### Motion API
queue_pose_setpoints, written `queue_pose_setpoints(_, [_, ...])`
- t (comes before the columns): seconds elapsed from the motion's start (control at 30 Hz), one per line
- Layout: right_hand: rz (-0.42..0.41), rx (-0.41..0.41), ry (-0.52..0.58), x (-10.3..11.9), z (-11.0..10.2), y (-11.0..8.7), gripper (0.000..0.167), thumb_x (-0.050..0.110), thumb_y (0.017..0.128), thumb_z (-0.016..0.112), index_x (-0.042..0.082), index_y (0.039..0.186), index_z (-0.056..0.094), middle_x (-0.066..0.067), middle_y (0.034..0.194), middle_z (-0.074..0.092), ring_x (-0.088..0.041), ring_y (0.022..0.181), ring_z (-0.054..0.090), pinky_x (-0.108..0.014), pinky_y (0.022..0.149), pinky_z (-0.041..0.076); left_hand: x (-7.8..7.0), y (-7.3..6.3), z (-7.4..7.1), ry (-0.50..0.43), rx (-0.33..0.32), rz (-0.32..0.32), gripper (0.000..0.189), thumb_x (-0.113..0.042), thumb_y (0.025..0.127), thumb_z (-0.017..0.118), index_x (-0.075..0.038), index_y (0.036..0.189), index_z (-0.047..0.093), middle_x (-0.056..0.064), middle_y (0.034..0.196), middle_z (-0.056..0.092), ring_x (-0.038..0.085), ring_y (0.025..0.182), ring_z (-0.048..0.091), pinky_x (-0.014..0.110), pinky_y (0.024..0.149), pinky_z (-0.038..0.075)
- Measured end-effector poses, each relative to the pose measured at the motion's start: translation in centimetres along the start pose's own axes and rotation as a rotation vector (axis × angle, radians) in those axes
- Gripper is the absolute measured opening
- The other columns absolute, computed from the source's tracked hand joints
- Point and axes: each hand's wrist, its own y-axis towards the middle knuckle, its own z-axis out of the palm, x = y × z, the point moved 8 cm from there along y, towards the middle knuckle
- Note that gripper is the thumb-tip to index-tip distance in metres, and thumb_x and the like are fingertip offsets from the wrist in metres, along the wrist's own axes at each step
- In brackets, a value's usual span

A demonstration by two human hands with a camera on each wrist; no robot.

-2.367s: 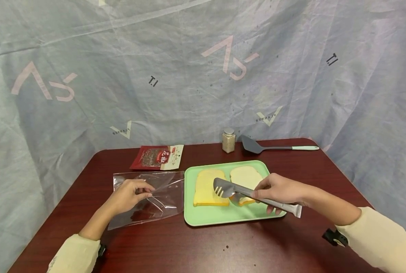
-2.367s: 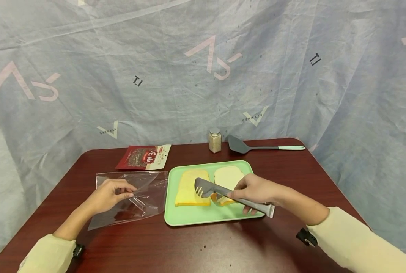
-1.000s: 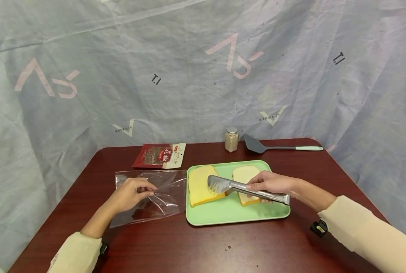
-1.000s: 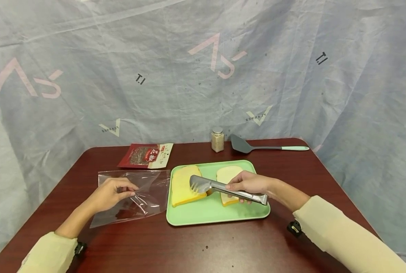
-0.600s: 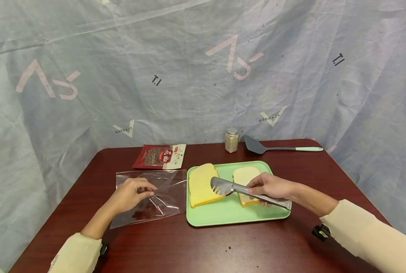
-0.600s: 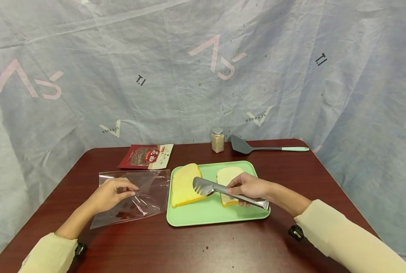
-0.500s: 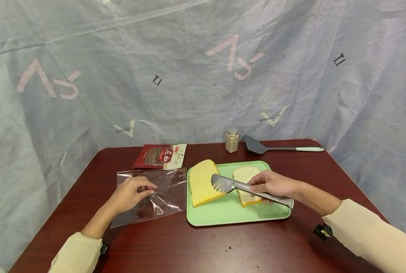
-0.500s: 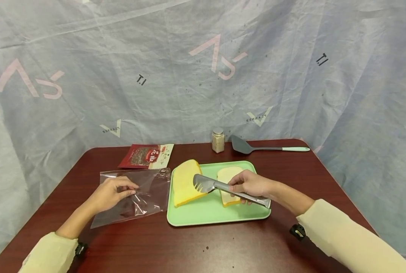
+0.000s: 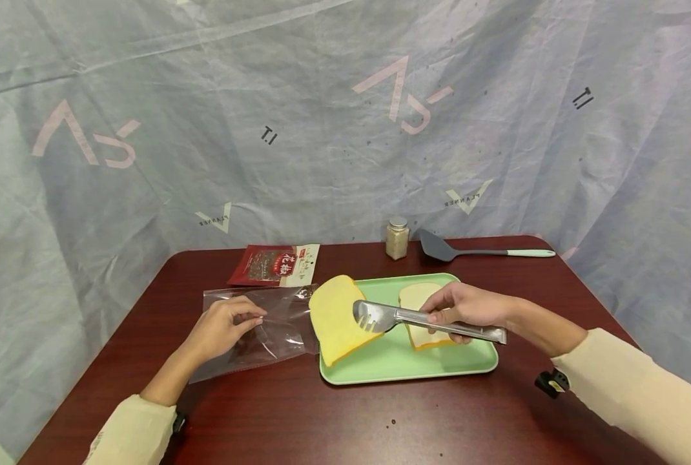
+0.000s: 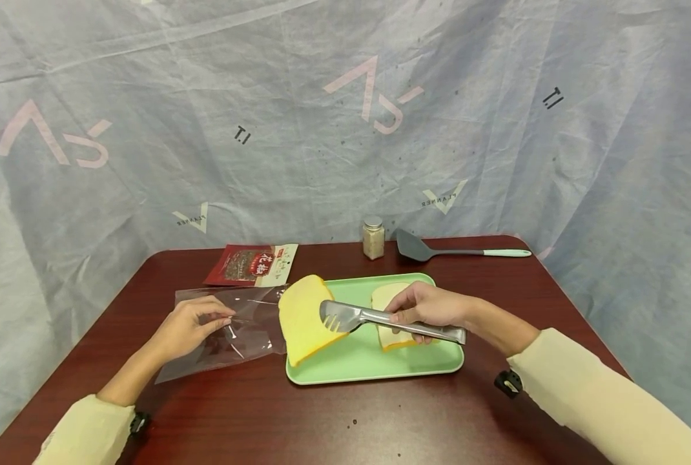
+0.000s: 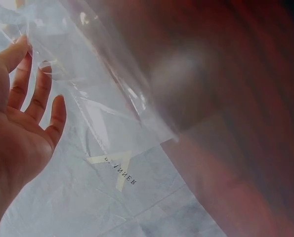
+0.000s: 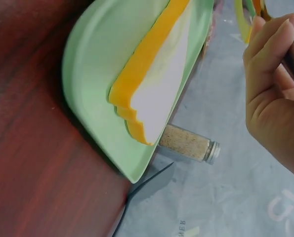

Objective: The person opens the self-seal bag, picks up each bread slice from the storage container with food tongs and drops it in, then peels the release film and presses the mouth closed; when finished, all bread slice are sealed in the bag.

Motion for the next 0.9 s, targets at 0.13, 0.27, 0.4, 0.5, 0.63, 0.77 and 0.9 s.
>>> queue_pose_setpoints(0.13, [0.003, 0.066, -0.003, -0.1, 0.1, 1.3, 0.035, 0.016, 0.099, 0.062, -0.014, 0.117, 0.063, -0.023, 0.085, 0.062, -0.012, 0.049, 0.056, -0.026, 0.046, 0.048, 0.0, 0.0, 0.1, -0.011, 0.009, -0.001, 0.017, -0.013, 0.086, 0.079, -0.023, 0.1, 0.078, -0.018, 0.09, 0.066, 0.005, 0.079, 0.06, 0.024, 0.057, 0.045])
queue_pose_setpoints(0.27, [0.027, 0.115, -0.006, -0.3, 0.0, 2.6, 0.035, 0.016, 0.099, 0.062, -0.012, 0.119, 0.063, -0.021, 0.087, 0.062, -0.012, 0.049, 0.057, -0.025, 0.048, 0.05, 0.0, -0.1, 0.2, -0.02, 0.009, 0.0, 0.019, -0.011, 0.085, 0.079, -0.023, 0.1, 0.079, -0.016, 0.09, 0.066, 0.005, 0.08, 0.061, 0.024, 0.056, 0.045])
queue_pose_setpoints(0.4, [0.053, 0.151, -0.033, -0.4, -0.4, 3.9, 0.029, 0.015, 0.098, 0.063, -0.006, 0.119, 0.067, -0.022, 0.091, 0.063, -0.013, 0.049, 0.057, -0.026, 0.05, 0.051, -0.1, -0.1, 0.2, -0.014, -0.018, 0.025, 0.02, -0.009, 0.084, 0.08, -0.023, 0.097, 0.079, -0.015, 0.091, 0.067, 0.004, 0.079, 0.061, 0.023, 0.057, 0.046])
queue_pose_setpoints(0.5, [0.074, 0.172, -0.061, -0.2, -0.8, 4.9, 0.027, 0.015, 0.098, 0.063, -0.003, 0.118, 0.069, -0.027, 0.094, 0.064, -0.014, 0.05, 0.057, -0.027, 0.051, 0.051, -0.2, -0.1, 0.3, -0.013, -0.028, 0.051, 0.02, -0.009, 0.083, 0.081, -0.023, 0.096, 0.079, -0.015, 0.092, 0.067, 0.003, 0.079, 0.06, 0.024, 0.06, 0.047])
queue_pose_setpoints(0.63, [0.091, 0.211, -0.078, 0.3, -1.3, 6.4, 0.026, 0.013, 0.098, 0.063, -0.004, 0.117, 0.069, -0.032, 0.096, 0.065, -0.014, 0.049, 0.058, -0.027, 0.05, 0.05, -0.5, -0.1, 0.3, -0.012, -0.026, 0.076, 0.019, -0.008, 0.082, 0.081, -0.021, 0.096, 0.079, -0.014, 0.09, 0.067, 0.003, 0.077, 0.059, 0.024, 0.061, 0.048])
queue_pose_setpoints(0.77, [0.096, 0.266, -0.088, 1.0, -1.5, 7.8, 0.025, 0.012, 0.098, 0.062, -0.005, 0.116, 0.069, -0.028, 0.092, 0.066, -0.014, 0.049, 0.058, -0.027, 0.05, 0.05, -0.5, -0.2, 0.3, -0.015, -0.025, 0.08, 0.019, -0.006, 0.082, 0.081, -0.02, 0.095, 0.079, -0.014, 0.09, 0.068, 0.005, 0.078, 0.06, 0.027, 0.064, 0.049])
queue_pose_setpoints(0.9, [0.092, 0.312, -0.113, 1.6, -1.6, 8.9, 0.024, 0.01, 0.099, 0.061, -0.006, 0.115, 0.069, -0.028, 0.09, 0.068, -0.014, 0.048, 0.058, -0.027, 0.051, 0.05, -0.6, -0.1, 0.4, -0.028, -0.008, 0.084, 0.019, -0.007, 0.081, 0.081, -0.021, 0.094, 0.08, -0.014, 0.091, 0.067, 0.007, 0.084, 0.06, 0.028, 0.067, 0.05])
